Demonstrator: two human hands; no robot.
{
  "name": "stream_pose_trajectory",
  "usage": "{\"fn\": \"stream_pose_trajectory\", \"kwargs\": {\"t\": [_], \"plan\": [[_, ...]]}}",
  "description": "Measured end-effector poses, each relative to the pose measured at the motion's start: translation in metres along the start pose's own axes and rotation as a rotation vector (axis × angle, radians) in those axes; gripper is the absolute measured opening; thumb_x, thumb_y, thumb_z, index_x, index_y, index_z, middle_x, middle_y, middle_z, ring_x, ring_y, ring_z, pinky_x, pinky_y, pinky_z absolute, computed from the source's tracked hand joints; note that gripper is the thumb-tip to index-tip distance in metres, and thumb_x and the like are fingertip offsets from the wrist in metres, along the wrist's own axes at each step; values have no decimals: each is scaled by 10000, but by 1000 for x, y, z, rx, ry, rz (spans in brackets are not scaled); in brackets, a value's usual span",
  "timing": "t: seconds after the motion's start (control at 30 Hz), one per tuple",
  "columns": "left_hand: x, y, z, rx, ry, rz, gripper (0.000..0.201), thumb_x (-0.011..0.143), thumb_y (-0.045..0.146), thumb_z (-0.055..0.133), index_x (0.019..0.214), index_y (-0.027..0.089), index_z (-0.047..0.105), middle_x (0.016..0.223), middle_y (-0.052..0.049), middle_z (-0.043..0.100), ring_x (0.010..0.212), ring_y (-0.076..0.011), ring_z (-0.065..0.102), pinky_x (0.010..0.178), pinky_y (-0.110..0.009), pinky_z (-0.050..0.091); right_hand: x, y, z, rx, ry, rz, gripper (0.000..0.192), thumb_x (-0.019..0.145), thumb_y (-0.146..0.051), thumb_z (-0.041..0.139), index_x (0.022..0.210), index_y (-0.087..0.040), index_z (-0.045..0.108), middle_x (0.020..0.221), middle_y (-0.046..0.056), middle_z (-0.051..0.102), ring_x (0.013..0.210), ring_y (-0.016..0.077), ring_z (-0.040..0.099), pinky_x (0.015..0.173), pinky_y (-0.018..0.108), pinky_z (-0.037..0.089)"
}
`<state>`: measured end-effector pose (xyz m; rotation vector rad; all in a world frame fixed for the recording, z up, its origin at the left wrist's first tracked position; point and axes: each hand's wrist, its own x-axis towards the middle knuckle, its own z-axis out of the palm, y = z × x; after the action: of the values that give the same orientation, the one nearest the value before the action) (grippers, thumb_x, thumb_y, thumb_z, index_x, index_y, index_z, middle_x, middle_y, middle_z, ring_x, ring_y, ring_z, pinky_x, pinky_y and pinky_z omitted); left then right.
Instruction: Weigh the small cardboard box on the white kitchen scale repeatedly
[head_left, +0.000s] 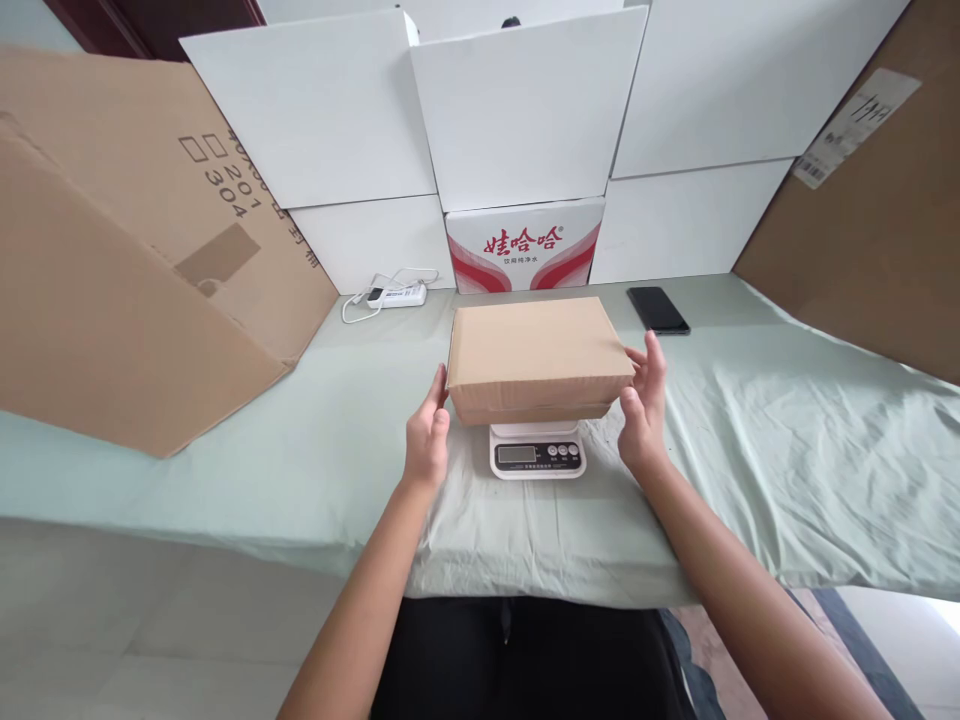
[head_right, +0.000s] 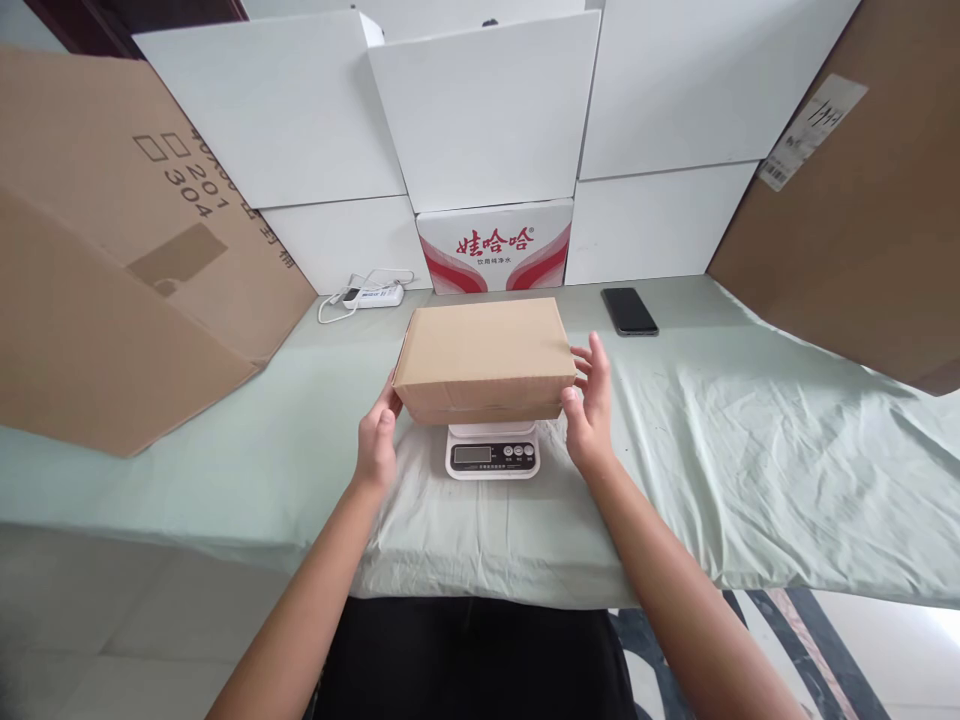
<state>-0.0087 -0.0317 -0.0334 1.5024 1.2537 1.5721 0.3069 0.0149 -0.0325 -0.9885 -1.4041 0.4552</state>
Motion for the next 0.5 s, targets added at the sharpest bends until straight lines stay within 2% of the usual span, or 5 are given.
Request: {"fn": "stream_pose_trajectory", "kwargs": {"t": [0.1,0.17,0.27,0.4,0.5], "plan": [[-1,-2,0,-34,1,8,867,1072,816,508,1733,258,576,1825,-106,581,1741,-359,499,1434,-446,412,3,-2,-2,16,36,21,865,997,-810,543,1772,-453,403,1539,124,673,1360,397,697,1167,669,590],[-1,-2,3,-7,-38,21,850,1073,822,491,1691,254,628,1770,-124,644,1716,-370,532,1404,-450,450,3,-3,-2,-1,4,18,840,1008,-802,540,1749,-415,459,1534,129,701,1362,390,705,1152,637,609],[-3,2,6,18,-85,24,854,1071,836,467,1614,217,695,1656,-169,736,1606,-411,646,1313,-507,540,0,-3,-1,-42,-60,-12,792,1036,-749,570,1717,-348,524,1650,145,674,1468,405,667,1196,631,600],[-3,17,6,-11,-93,69,855,1060,825,501,1611,200,695,1600,-172,772,1606,-415,646,1351,-537,517,1,-3,-4,-47,-50,-64,801,1050,-735,581,1738,-336,490,1790,123,568,1638,434,548,1348,716,480],[16,34,4,-50,-85,161,814,1067,798,532,1627,227,683,1629,-140,755,1651,-389,606,1391,-511,479,20,-10,-10,-39,-33,-144,827,1047,-786,545,1766,-394,430,1851,71,490,1724,445,458,1424,759,380]]}}
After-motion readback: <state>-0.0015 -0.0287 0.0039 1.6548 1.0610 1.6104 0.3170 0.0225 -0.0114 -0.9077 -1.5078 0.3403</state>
